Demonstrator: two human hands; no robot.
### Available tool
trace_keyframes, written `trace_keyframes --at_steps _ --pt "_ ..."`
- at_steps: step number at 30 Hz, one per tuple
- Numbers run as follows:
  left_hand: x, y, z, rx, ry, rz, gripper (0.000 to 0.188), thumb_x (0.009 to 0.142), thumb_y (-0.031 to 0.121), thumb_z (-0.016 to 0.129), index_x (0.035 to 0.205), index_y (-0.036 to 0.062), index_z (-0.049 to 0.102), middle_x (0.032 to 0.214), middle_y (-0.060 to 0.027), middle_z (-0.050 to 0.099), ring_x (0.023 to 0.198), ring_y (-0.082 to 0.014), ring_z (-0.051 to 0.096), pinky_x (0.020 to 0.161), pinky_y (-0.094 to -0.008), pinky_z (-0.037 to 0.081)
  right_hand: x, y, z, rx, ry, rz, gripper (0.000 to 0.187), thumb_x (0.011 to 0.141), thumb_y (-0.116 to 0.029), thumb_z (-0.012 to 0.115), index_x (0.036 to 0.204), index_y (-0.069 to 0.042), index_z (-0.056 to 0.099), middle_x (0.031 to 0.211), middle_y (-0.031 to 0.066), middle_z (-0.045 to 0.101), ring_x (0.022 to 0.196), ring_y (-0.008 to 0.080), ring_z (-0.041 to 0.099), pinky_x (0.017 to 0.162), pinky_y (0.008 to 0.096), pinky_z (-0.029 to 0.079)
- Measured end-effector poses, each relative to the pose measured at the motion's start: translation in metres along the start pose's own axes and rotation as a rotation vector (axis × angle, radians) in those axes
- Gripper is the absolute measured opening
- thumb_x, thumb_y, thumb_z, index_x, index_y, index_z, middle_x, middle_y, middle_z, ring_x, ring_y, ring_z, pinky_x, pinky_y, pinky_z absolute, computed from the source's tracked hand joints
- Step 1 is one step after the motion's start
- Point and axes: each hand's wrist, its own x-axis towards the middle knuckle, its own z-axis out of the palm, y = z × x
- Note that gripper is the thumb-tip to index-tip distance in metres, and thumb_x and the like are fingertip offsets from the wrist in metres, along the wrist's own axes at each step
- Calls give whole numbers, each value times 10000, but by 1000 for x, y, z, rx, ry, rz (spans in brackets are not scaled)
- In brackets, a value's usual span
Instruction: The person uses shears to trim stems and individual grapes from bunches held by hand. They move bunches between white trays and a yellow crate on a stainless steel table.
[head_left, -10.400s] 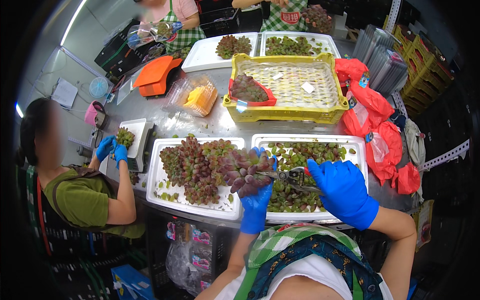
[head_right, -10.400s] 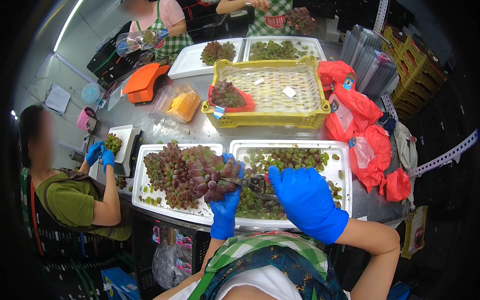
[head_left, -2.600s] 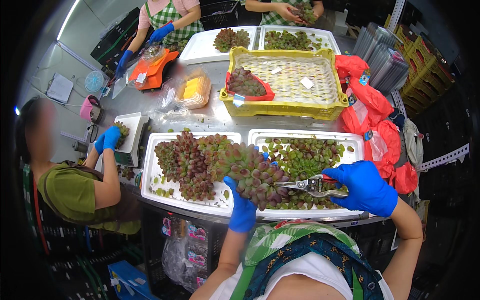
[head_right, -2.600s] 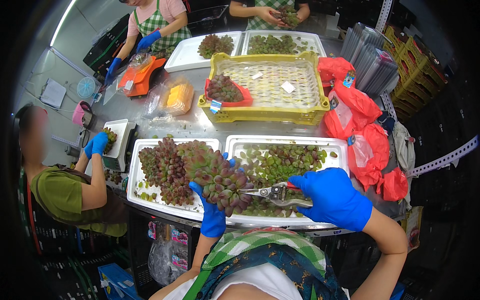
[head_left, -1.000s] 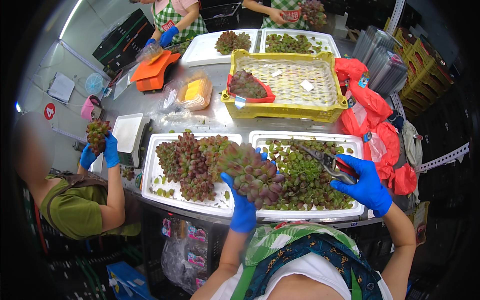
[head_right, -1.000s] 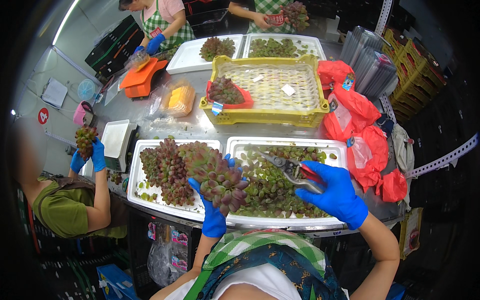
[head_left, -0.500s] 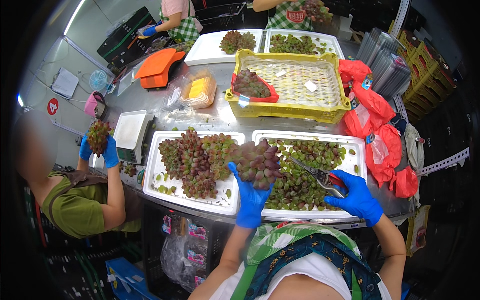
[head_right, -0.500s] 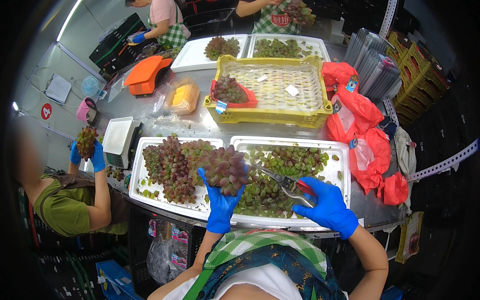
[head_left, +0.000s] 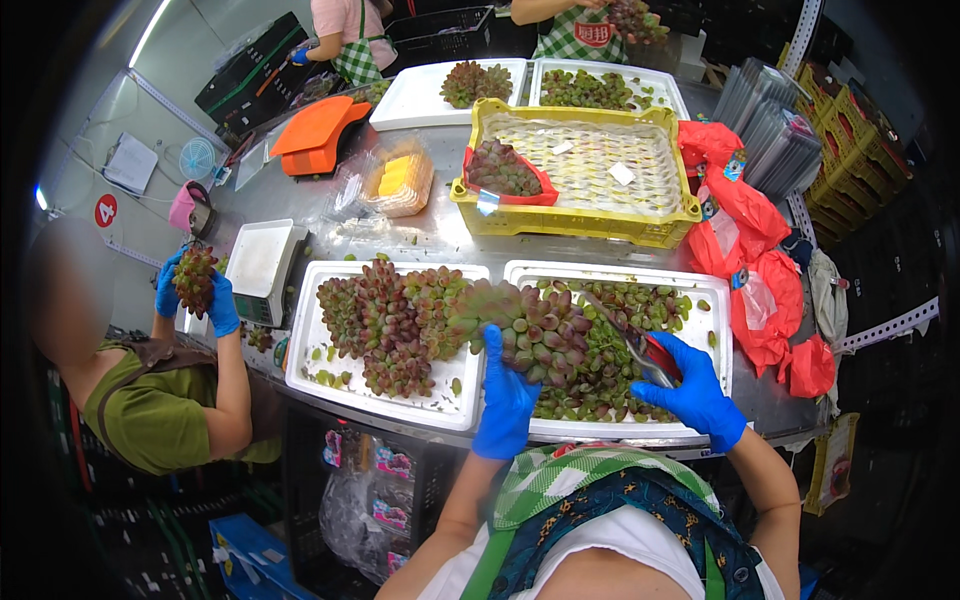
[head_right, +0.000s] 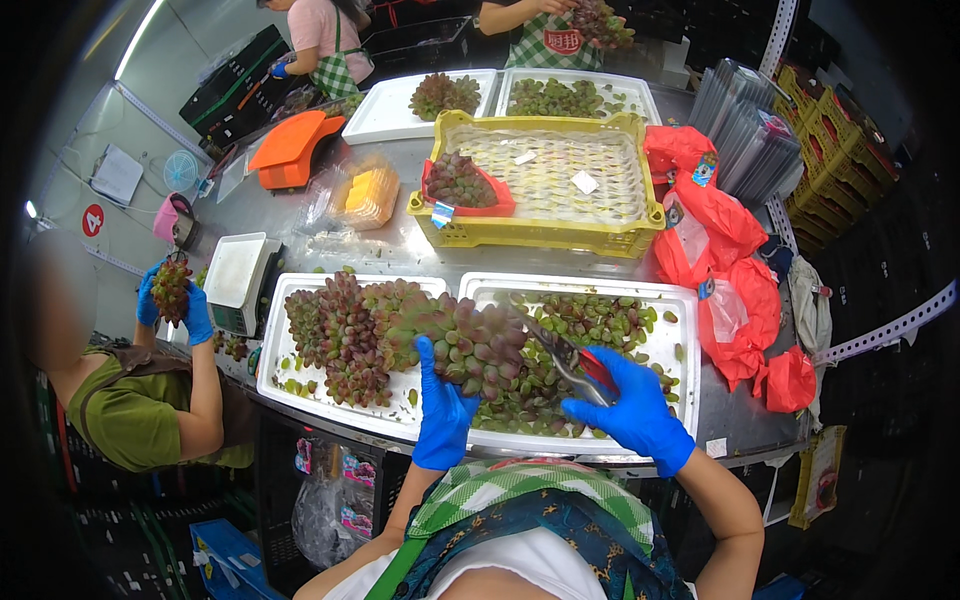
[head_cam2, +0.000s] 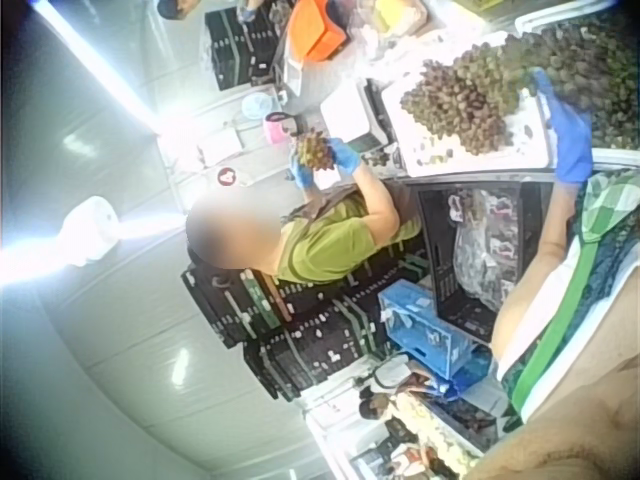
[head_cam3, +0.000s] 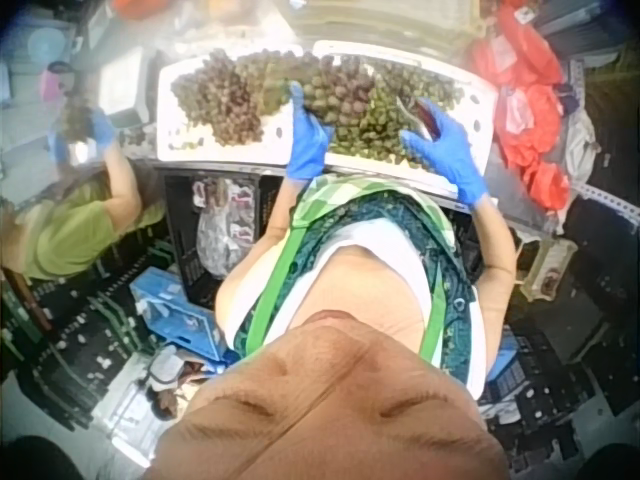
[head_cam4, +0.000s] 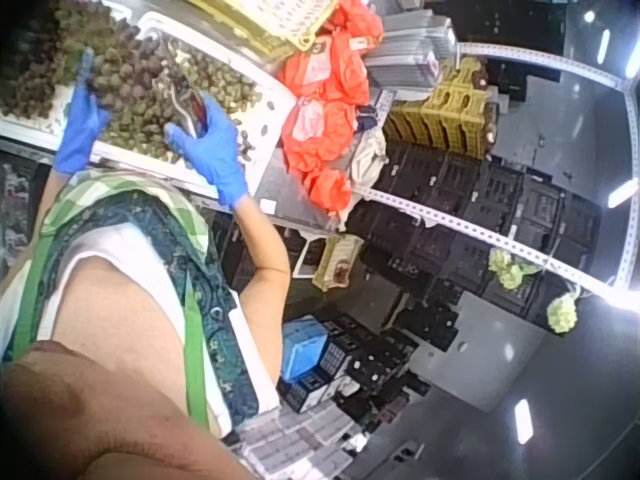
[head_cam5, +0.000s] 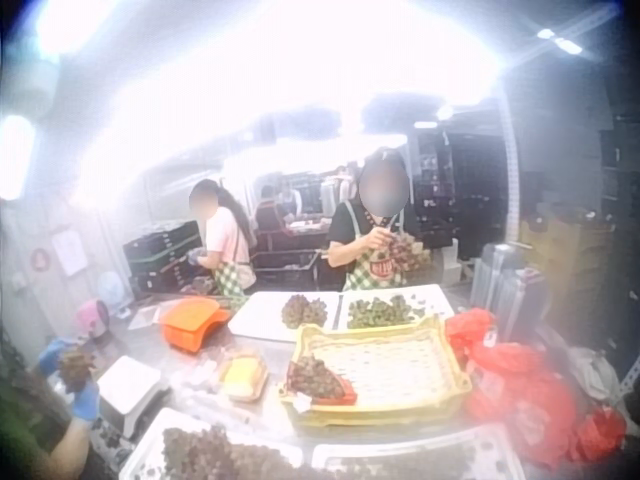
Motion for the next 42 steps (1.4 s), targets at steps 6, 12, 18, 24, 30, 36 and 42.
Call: trace_keyframes --at_steps 6,12,18,24,30,36,42 --pt "-8 -2 3 203 7 -40 580 860 471 462 1286 96 341 1211 -106 479 1070 -233 512 834 -357 486 11 -27 8 24 5 -153 593 630 -256 767 1106 -11 513 921 129 605 831 204 603 759 309 469" --pt "21 -14 -53 -148 -523 -129 581 862 486 442 1286 98 350 1202 -112 496 1015 -231 549 811 -363 501 11 -33 22 -73 33 -342 575 617 -220 771 1093 -14 522 937 140 598 857 227 608 750 312 479" --pt "-11 0 23 275 86 -81 618 830 580 410 1222 104 424 1078 -90 562 907 -217 591 662 -308 520 14 -32 4 -288 -6 -446 529 635 -270 734 1083 -67 539 914 130 596 755 283 598 670 350 472" --pt "-9 1 19 273 75 -41 649 838 567 404 1296 111 348 1193 -94 499 1036 -242 544 819 -394 507 0 -34 -29 -527 -129 -398 453 634 -279 709 1024 -98 569 798 100 602 697 283 591 599 363 456" --pt "-11 1 15 308 61 -7 643 845 558 401 1305 114 333 1255 -107 450 1087 -263 508 864 -409 475 -2 -60 -39 -736 -200 -292 415 630 -286 705 969 -97 560 722 92 568 633 280 568 545 382 428" --pt "-6 -6 -3 332 87 62 597 866 499 419 1309 110 321 1273 -109 431 1131 -264 470 922 -415 431 3 -83 -40 -924 -238 -370 409 628 -279 701 934 -60 540 714 120 553 636 292 561 553 408 416" --pt "-6 -8 1 338 67 109 550 883 420 449 1312 106 310 1280 -109 423 1143 -255 460 939 -407 419 15 -95 -38 -934 -320 -377 403 617 -245 695 932 -49 539 730 128 566 662 299 574 569 408 425"
